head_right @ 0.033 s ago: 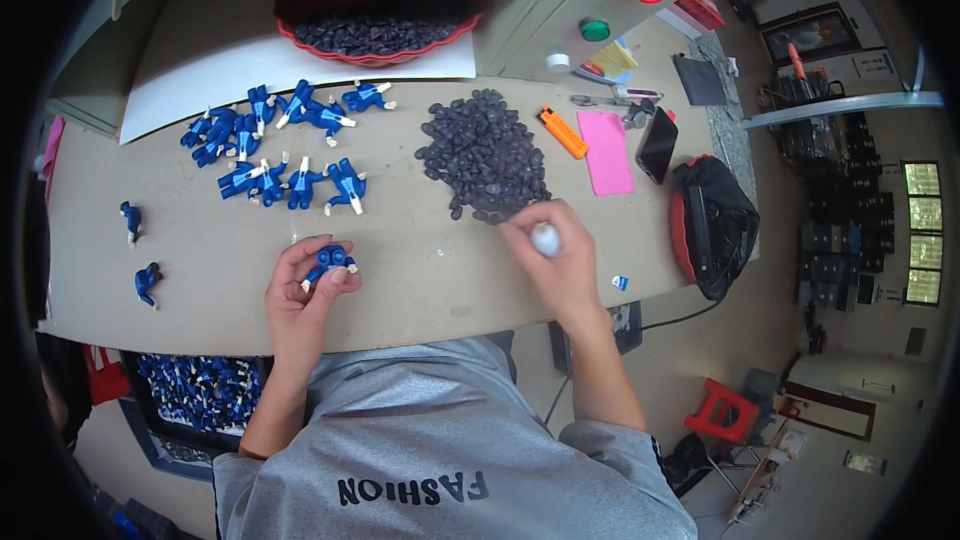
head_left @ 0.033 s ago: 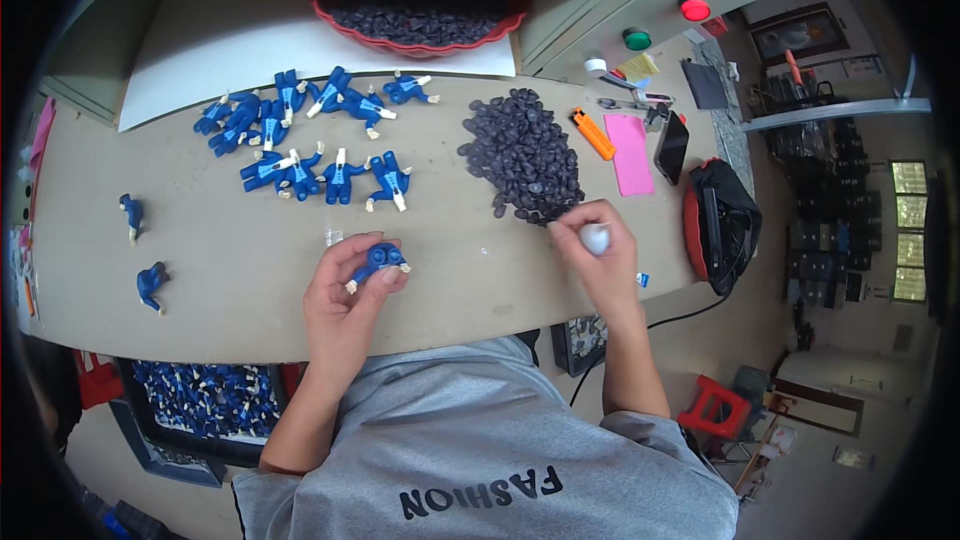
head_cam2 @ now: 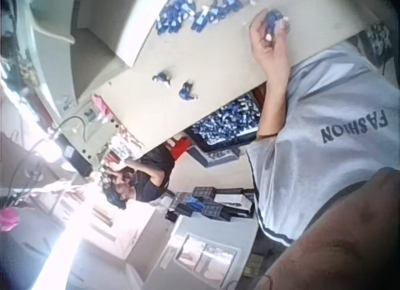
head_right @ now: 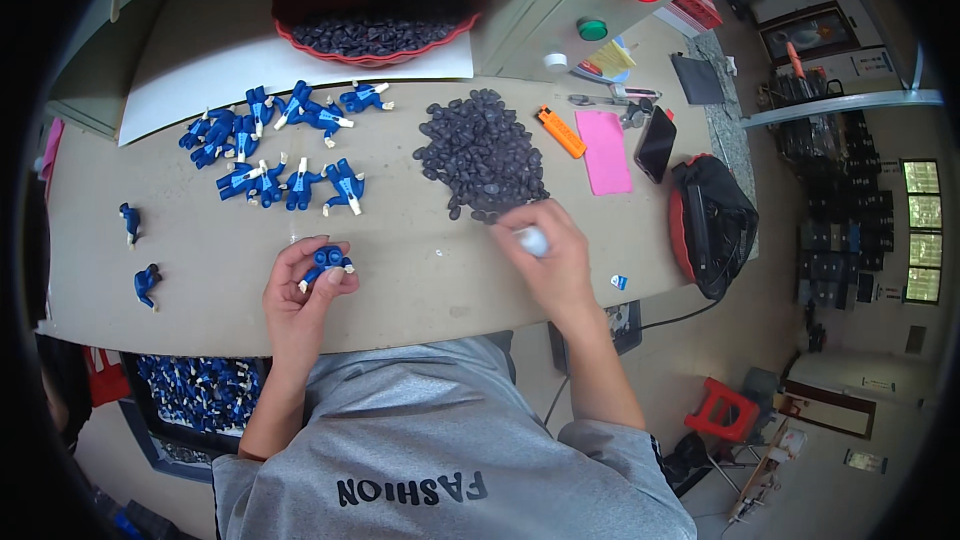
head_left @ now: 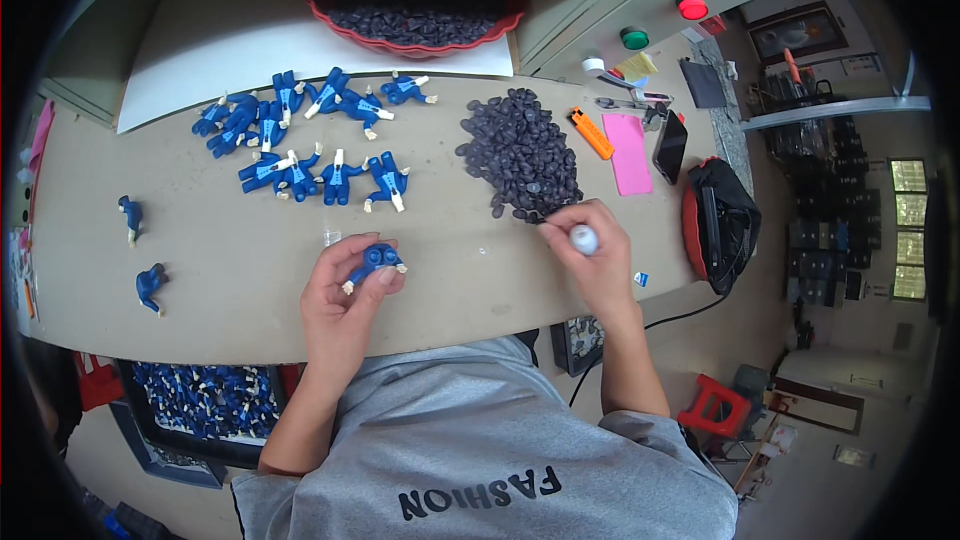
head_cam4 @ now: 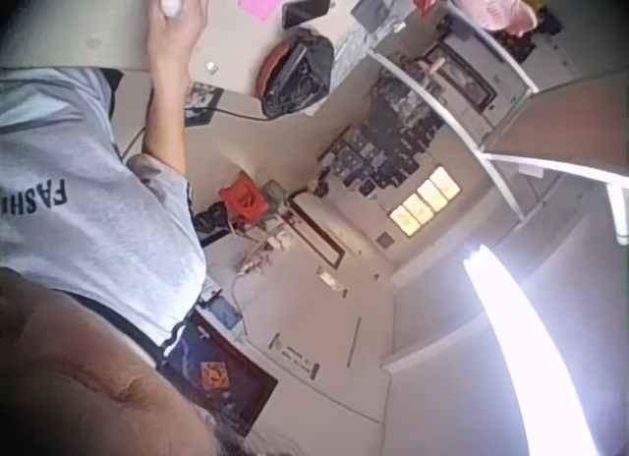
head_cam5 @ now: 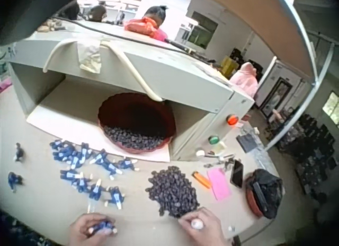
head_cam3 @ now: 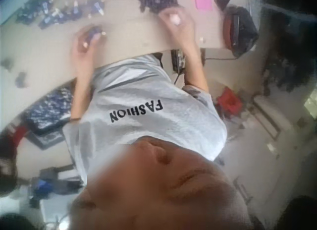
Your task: The person applies glue from a bottle to small white plastic components to join them to blue plastic toy parts.
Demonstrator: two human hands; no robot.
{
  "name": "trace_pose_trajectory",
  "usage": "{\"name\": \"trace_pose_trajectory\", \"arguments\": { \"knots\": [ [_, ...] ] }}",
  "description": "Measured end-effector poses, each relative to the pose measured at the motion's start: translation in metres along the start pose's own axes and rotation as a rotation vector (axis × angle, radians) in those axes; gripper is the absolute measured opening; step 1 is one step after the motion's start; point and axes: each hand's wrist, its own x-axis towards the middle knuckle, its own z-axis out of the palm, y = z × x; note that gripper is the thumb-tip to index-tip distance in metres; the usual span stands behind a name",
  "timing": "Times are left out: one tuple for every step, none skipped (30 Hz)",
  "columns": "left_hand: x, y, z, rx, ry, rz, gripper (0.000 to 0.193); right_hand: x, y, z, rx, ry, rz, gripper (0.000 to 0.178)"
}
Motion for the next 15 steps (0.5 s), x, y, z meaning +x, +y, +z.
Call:
{"name": "trace_pose_trajectory", "arguments": {
  "knots": [
    [0.000, 0.000, -0.001, 0.004, 0.004, -0.002, 0.034, 0.003, 0.000, 0.004, -0.326, -0.058, -0.216, 0.017],
    [0.001, 0.000, 0.000, 0.009, 0.010, -0.004, 0.034, 0.005, 0.001, 0.008, -0.328, -0.054, -0.214, 0.017],
    [0.000, 0.000, -0.001, 0.011, 0.012, -0.003, 0.034, 0.008, 0.001, 0.013, -0.415, -0.065, -0.243, 0.018],
    [-0.001, 0.000, -0.002, 0.015, 0.014, -0.001, 0.034, 0.010, 0.001, 0.016, -0.502, -0.077, -0.272, 0.019],
    [-0.001, 0.000, -0.003, 0.019, 0.018, 0.001, 0.034, 0.010, -0.001, 0.017, -0.498, -0.079, -0.275, 0.019],
    [-0.002, 0.000, -0.004, 0.021, 0.026, 0.003, 0.034, 0.011, -0.002, 0.019, -0.543, -0.114, -0.269, 0.020],
    [-0.002, -0.001, -0.004, 0.019, 0.018, 0.007, 0.034, 0.013, -0.004, 0.021, -0.587, -0.150, -0.265, 0.022],
    [-0.002, -0.001, -0.004, 0.017, 0.012, 0.012, 0.034, 0.013, -0.005, 0.023, -0.580, -0.157, -0.272, 0.022],
    [-0.002, -0.001, -0.004, 0.021, 0.025, 0.014, 0.034, 0.013, -0.006, 0.024, -0.528, -0.119, -0.344, 0.020],
    [-0.001, 0.000, -0.003, 0.011, 0.011, 0.016, 0.033, 0.011, -0.007, 0.027, -0.473, -0.082, -0.415, 0.019],
    [-0.001, 0.000, -0.003, 0.001, -0.003, 0.017, 0.033, 0.008, -0.010, 0.031, -0.462, -0.091, -0.423, 0.019],
    [-0.001, 0.000, -0.002, 0.006, 0.007, 0.019, 0.033, 0.001, -0.012, 0.036, -0.263, -0.080, -0.226, 0.020],
    [0.000, 0.000, -0.001, -0.003, -0.005, 0.019, 0.033, -0.003, -0.014, 0.041, -0.066, -0.070, -0.027, 0.022],
    [-0.001, 0.000, -0.002, -0.012, -0.017, 0.020, 0.034, -0.005, -0.015, 0.049, -0.059, -0.077, -0.030, 0.022],
    [0.000, 0.000, -0.003, -0.011, -0.016, 0.020, 0.034, -0.008, -0.016, 0.056, -0.013, -0.118, -0.034, 0.025]
  ]
}}
